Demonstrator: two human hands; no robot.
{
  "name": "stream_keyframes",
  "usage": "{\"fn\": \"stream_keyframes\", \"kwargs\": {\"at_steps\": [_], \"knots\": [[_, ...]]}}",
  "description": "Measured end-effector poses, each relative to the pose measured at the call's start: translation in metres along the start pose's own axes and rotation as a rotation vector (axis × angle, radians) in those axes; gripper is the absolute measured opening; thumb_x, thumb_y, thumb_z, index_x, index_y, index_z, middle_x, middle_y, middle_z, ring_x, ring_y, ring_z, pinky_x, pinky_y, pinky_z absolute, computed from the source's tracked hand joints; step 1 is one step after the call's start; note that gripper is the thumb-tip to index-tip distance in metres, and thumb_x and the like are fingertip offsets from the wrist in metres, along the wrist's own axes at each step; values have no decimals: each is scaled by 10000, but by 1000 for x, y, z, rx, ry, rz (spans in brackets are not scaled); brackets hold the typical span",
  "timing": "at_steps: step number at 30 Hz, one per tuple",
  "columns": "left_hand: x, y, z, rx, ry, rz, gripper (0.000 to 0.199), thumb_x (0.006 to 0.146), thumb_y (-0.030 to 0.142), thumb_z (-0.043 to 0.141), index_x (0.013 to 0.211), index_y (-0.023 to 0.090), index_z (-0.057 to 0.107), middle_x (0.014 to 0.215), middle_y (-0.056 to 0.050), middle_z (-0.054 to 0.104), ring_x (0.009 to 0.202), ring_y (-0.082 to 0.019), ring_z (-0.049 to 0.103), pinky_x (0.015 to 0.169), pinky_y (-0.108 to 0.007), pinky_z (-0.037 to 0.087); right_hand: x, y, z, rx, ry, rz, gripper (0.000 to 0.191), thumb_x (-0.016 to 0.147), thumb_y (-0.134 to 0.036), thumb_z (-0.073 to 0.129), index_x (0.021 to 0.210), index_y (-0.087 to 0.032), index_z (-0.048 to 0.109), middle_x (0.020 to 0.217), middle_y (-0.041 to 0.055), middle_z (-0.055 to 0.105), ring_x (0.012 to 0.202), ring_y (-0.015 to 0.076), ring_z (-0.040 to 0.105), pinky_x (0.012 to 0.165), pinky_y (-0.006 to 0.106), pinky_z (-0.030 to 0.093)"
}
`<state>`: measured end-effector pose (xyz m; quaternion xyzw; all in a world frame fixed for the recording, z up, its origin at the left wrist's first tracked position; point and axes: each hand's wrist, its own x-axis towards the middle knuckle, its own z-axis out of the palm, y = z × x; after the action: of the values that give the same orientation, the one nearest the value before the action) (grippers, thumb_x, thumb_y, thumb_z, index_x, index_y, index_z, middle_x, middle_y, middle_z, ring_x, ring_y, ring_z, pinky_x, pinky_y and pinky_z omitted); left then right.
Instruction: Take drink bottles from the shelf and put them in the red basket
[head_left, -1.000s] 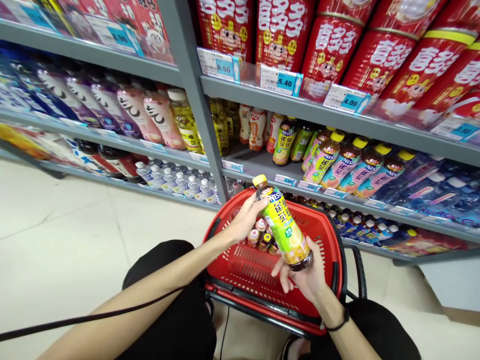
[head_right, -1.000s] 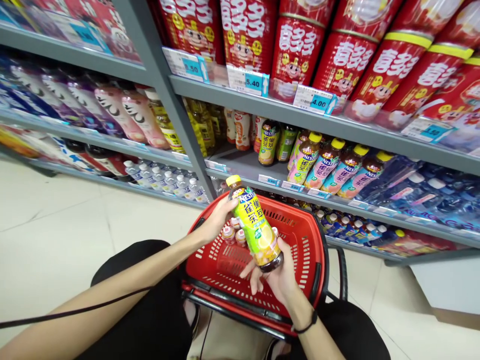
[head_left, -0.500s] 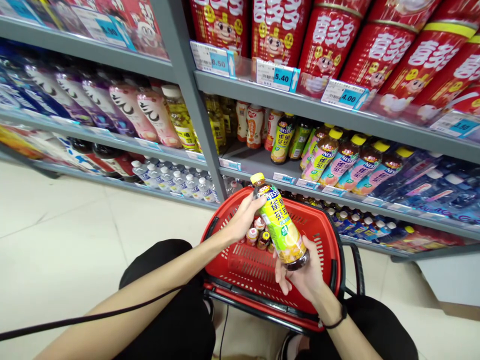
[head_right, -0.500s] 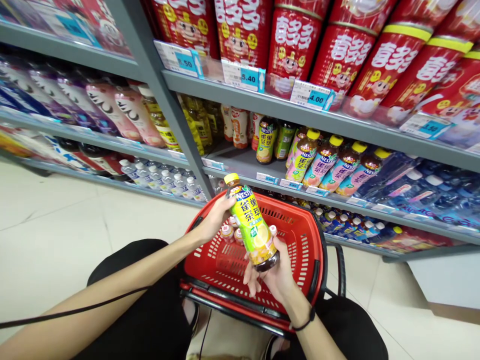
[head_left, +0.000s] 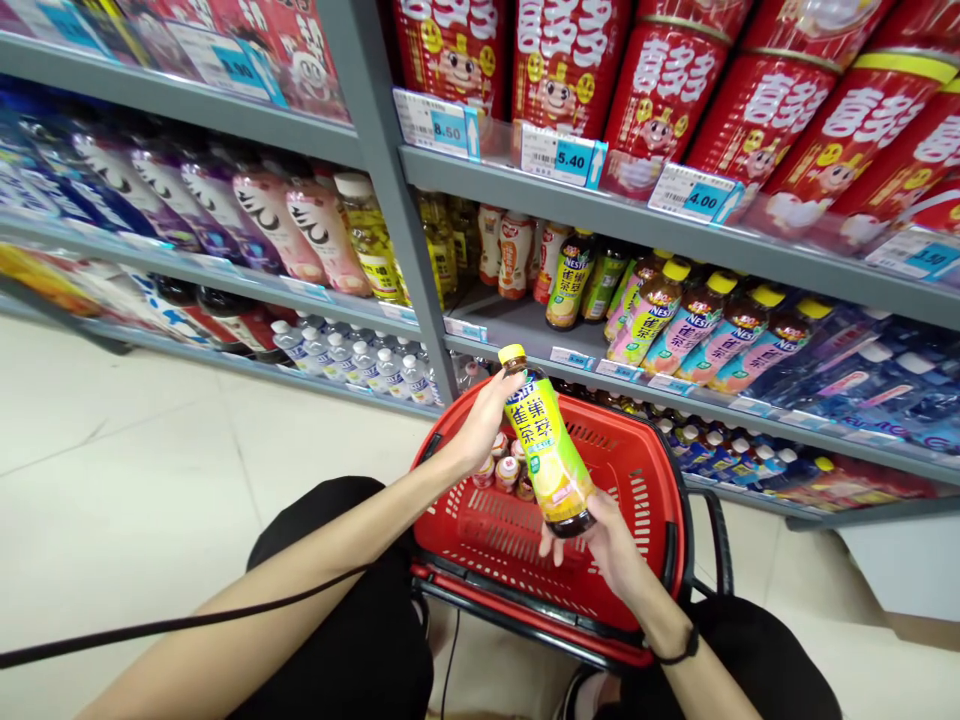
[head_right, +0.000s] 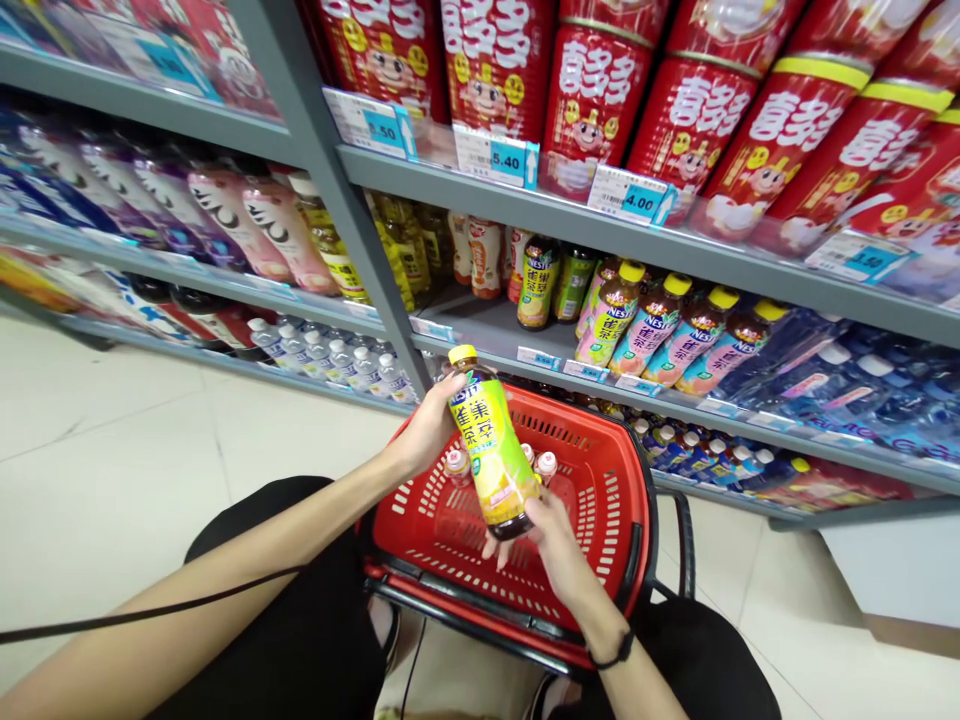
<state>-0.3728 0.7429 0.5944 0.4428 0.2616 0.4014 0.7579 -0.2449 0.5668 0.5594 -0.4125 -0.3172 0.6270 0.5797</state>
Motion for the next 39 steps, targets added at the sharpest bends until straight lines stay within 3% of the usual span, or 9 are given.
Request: {"fn": "stream_keyframes", "kwargs": {"at_steps": [4,8,12,16,20,24,29,34,39], "knots": [[-4,15,7,-87,1,-80,610,785,631,668,1168,159,627,1000,-105,783,971,-295,724,902,-420,539,1,8,-5,-289,239,-155,487,826,-502,768,1163,-171,650,1063,121,775,893,277,756,729,376,615],[-4,21,6,-80,5,-79,568,795,613,656,1137,160,651,1024,-114,788,963,-288,729,862,-389,550,-2,8,-11,-669,364,-344,553,759,-388,844,1223,-190,618,1202,114,720,1077,276,707,966,416,575],[-2,21,3,-107,13,-51,549,810,589,656,1109,131,695,1054,-142,787,926,-273,734,847,-374,554,-4,4,-14,-969,443,-530,697,738,-361,867,1338,-209,546,1228,110,674,1090,271,692,966,424,586],[-2,20,3,-181,-3,-75,517,820,547,664,1074,101,724,1059,-168,786,869,-262,737,825,-376,566,-4,1,-17,-1157,511,-736,671,793,-320,843,1369,-206,517,1167,107,628,1049,263,670,916,436,608],[-4,22,4,-204,-25,-80,507,831,537,637,1041,88,745,1036,-178,788,863,-269,735,805,-371,566,-5,-2,-26,-1308,488,-944,634,861,-259,793,1415,-219,485,1167,119,584,1107,280,622,915,477,606],[-5,22,4,-194,-51,-71,522,831,543,618,1020,77,757,1019,-187,790,844,-265,728,795,-358,556,-7,-4,-39,-1403,444,-1044,596,890,-193,749,1420,-247,483,1171,121,567,1147,294,605,927,525,596],[-7,24,4,-193,-77,-53,578,833,584,584,1041,73,757,1037,-195,786,860,-268,724,806,-358,545,-6,2,-37,-1296,481,-976,530,864,-222,776,1332,-240,528,1185,112,577,1145,292,617,951,531,583],[-11,32,4,-178,-125,-8,629,842,628,530,1119,103,737,1136,-185,769,1017,-317,717,913,-418,527,-1,8,-19,-989,595,-666,635,756,-348,871,1287,-210,550,1208,117,622,1086,289,649,945,482,574],[-13,35,2,-156,-151,16,668,865,642,496,1241,128,696,1196,-164,754,1127,-349,685,973,-453,500,3,6,-11,-686,503,-427,645,742,-352,874,1287,-214,557,1226,108,648,1113,271,651,972,441,562]]}}
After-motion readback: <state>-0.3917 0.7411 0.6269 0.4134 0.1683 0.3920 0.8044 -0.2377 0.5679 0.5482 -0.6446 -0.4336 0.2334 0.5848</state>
